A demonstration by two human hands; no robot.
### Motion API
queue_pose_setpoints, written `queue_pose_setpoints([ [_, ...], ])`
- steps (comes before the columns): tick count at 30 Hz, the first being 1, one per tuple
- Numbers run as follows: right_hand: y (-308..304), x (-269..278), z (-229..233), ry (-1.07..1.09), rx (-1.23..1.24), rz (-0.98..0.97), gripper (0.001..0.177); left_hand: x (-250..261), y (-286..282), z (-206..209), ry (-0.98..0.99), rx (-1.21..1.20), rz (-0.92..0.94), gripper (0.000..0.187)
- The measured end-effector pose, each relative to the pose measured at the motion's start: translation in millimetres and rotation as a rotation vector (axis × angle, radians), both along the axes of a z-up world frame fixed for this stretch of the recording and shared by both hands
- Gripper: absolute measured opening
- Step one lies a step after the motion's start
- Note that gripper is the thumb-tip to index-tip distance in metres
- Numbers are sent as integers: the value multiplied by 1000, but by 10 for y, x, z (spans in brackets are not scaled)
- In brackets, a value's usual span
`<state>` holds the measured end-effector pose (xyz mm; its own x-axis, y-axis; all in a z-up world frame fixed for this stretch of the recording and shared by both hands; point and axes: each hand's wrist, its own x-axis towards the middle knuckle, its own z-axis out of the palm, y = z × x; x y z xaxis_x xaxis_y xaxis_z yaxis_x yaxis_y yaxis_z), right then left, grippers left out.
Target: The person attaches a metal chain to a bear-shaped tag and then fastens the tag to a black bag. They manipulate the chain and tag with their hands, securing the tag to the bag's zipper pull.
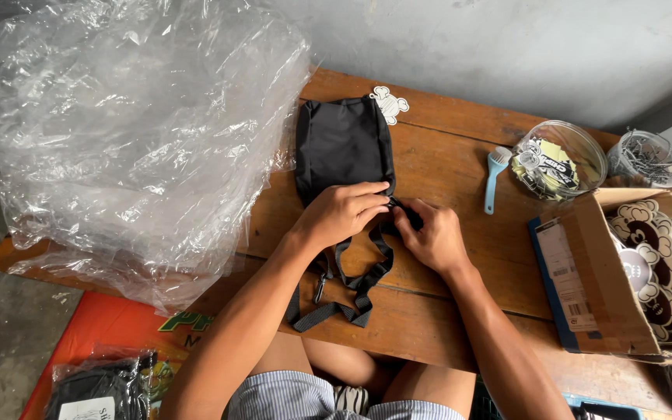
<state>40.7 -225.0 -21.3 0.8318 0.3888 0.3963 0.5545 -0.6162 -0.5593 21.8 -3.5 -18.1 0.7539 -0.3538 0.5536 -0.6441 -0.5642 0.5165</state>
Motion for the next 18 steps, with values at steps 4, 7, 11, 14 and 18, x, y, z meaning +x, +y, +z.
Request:
queue_pose_setpoints([
  [4, 0, -19, -23, -37, 58, -29, 19, 86, -69, -147, -124, -38, 36, 9],
  [7, -14, -12, -83, -77, 78, -82, 17, 145, -135, -235, -176, -47, 59, 6],
  [11, -6, -24, -87, -98, 105, -104, 17, 156, -199, -224, -207, -59, 106, 4],
  [14, 37, -66, -11, -108, 88, -101, 20, 117, -232, -125, -170, -111, 126, 3],
  [18, 39, -63, -19, -82, 118, -66, 24, 114, -274, -171, -111, -184, 185, 2],
])
